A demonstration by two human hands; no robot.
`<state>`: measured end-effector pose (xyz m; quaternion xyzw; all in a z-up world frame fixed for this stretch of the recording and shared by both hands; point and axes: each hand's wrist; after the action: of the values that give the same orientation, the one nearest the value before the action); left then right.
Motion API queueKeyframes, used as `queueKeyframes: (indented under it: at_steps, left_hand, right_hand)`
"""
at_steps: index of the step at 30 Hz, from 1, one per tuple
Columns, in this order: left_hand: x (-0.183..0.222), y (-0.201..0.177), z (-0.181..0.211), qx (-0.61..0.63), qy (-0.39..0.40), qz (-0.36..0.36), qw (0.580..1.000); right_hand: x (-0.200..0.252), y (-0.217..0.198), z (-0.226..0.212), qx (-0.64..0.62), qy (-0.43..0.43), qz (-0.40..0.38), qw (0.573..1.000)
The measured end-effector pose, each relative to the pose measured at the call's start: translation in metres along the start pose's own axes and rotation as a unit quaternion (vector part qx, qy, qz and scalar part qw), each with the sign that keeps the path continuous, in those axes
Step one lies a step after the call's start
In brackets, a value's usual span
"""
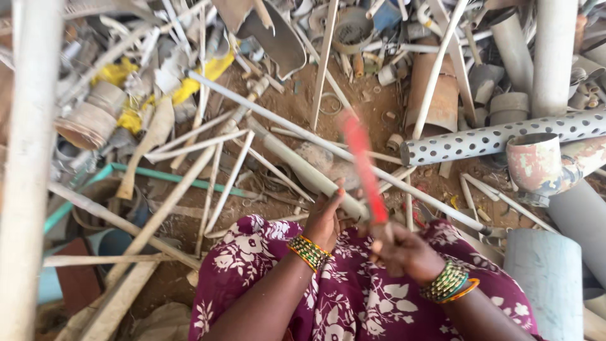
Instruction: The person saws a plastic pipe using a hand saw, then handles and saws a different, thinner white plastic pipe among a pile of recycling scrap.
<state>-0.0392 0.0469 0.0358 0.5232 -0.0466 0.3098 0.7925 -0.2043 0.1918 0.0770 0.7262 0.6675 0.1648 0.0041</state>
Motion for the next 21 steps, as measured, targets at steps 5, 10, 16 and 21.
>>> queueKeyframes:
  at_steps: [5, 10, 16, 21]
  left_hand:
    - [-0.006, -0.024, 0.004, -0.103, 0.018, 0.042, 0.994]
    - [-0.002, -0.042, 0.023, -0.205, 0.017, 0.107, 0.973]
    - [-0.004, -0.037, 0.020, -0.235, 0.023, 0.096, 0.967]
    - [-0.009, -0.031, 0.004, -0.272, 0.029, 0.042, 0.961]
  right_hand:
    - [-0.005, -0.026, -0.001, 0.335, -0.077, 0.007, 0.939]
    - [-0.009, -0.050, -0.053, 0.576, -0.082, 0.054, 0.811]
    - [-0.020, -0.021, -0.003, 0.683, -0.235, -0.098, 0.685]
    - [-0.029, -0.030, -0.018, 0.696, -0.001, -0.054, 0.716]
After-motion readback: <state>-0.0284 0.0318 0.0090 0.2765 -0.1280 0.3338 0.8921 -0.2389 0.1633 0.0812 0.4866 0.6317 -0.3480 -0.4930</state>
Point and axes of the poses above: each hand's wrist, its own x-axis away from the middle knuckle, its own y-axis out of the palm, z = x × y, and after that the axes turned 15 degrees about -y, right-handed
